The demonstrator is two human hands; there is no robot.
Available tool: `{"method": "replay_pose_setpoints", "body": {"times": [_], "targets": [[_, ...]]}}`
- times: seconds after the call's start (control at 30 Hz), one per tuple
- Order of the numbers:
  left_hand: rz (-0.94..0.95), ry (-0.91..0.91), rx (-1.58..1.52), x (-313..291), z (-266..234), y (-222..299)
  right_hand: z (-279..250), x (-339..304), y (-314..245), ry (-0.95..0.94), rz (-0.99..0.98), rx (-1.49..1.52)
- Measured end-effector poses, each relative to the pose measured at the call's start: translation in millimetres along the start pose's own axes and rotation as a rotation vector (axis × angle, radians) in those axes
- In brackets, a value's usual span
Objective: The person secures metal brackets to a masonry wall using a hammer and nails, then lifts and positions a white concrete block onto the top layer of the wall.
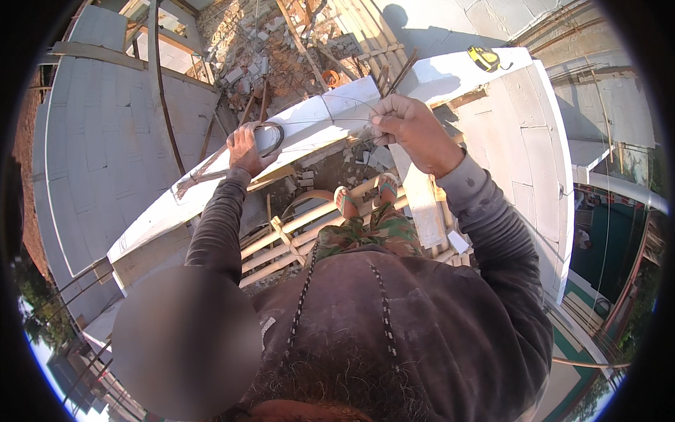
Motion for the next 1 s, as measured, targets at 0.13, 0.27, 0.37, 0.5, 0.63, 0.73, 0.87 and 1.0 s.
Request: {"method": "replay_pose_setpoints", "body": {"times": [0.13,0.27,0.37,0.5,0.63,0.73,0.87,1.0], "targets": [[-0.035,-0.014,0.014,-2.1,1.8,-1.9,-11.8,-65.5,-44.5,0.137,-0.158,0.041],[-0.030,-0.014,0.003,-1.5,2.1,-5.9,-52.2,-158.1,-85.6,0.170,-0.276,-0.110],[-0.021,-0.015,0.014,3.2,0.9,-5.1,-69.8,-211.9,-84.7,0.321,-0.281,-0.148],[-0.031,-0.064,0.013,-5.2,-15.4,5.6,-71.4,-250.2,-62.6,0.485,-0.307,-0.171],[-0.045,-0.006,-0.010,-6.7,-28.9,22.1,-72.2,-266.2,-20.2,0.641,-0.386,-0.176],[0.004,0.179,-0.032,-2.7,-47.5,54.2,-69.4,-270.5,0.3,0.706,-0.483,-0.125],[0.281,0.172,-0.610,4.8,-94.8,183.8,-61.4,-265.0,11.1,0.783,-0.535,-0.179],[0.583,-0.567,-1.370,-11.0,-153.1,360.8,-48.5,-251.7,2.7,0.778,-0.638,-0.288]]}}
Point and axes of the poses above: each hand's wrist, its own x-axis towards the middle knuckle, its own z-axis out of the palm, y = z × x, the point moved 3 cm from there along x, towards the middle knuckle, and after that the axes turned 14 degrees about -y, right-handed, at the moved point
